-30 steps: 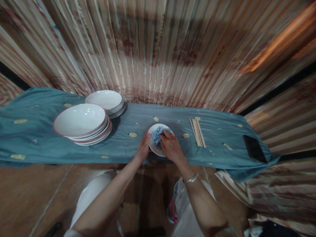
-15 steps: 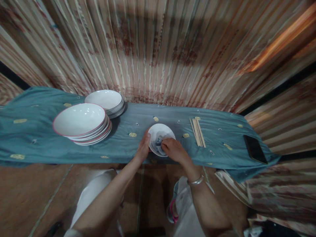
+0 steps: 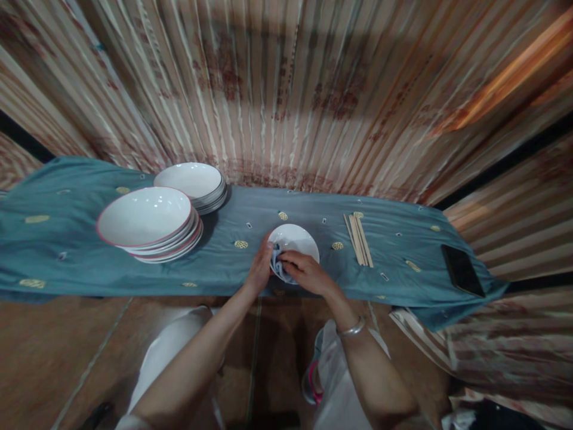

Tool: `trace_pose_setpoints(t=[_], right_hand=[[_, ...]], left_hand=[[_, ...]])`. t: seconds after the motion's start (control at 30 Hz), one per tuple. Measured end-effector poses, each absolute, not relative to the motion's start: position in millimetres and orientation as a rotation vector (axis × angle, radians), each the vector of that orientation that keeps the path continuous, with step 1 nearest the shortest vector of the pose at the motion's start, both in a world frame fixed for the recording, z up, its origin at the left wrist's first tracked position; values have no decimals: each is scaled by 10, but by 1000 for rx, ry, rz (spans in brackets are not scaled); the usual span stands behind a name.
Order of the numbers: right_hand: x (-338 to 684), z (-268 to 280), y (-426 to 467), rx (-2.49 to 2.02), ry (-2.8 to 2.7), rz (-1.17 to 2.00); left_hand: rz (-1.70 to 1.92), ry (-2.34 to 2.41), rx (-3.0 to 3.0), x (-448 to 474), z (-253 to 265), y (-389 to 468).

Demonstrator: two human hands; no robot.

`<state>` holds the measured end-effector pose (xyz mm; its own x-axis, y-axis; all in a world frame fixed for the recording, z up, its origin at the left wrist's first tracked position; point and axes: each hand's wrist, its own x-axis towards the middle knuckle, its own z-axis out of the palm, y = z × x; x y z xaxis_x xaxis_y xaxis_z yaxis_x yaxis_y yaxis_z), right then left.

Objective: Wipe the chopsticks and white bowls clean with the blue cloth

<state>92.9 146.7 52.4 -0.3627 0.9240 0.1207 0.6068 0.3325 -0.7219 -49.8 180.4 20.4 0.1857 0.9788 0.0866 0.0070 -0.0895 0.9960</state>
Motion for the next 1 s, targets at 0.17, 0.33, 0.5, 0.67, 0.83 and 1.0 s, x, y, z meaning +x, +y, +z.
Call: trace_pose_setpoints(t=[0.17, 0.33, 0.5, 0.67, 0.83, 1.0], right_hand=[[881, 501, 1461, -1419, -2109, 669], [888, 456, 1474, -1501, -2155, 578], [918, 466, 1486, -1643, -2205, 456], [952, 570, 1453, -1785, -2257, 351], [1002, 662, 1415, -1847, -2328, 347], [1070, 681, 1405, -1784, -2367, 442]], left_hand=[[1123, 1055, 1342, -504, 184, 1803], [1105, 1060, 1345, -498, 238, 1779], [1058, 1060, 1310, -505, 251, 1768], [1035, 1053, 1249, -518, 228, 1771], [1055, 1033, 1242, -505, 229, 1771], [1084, 1031, 1258, -497, 227, 1773]])
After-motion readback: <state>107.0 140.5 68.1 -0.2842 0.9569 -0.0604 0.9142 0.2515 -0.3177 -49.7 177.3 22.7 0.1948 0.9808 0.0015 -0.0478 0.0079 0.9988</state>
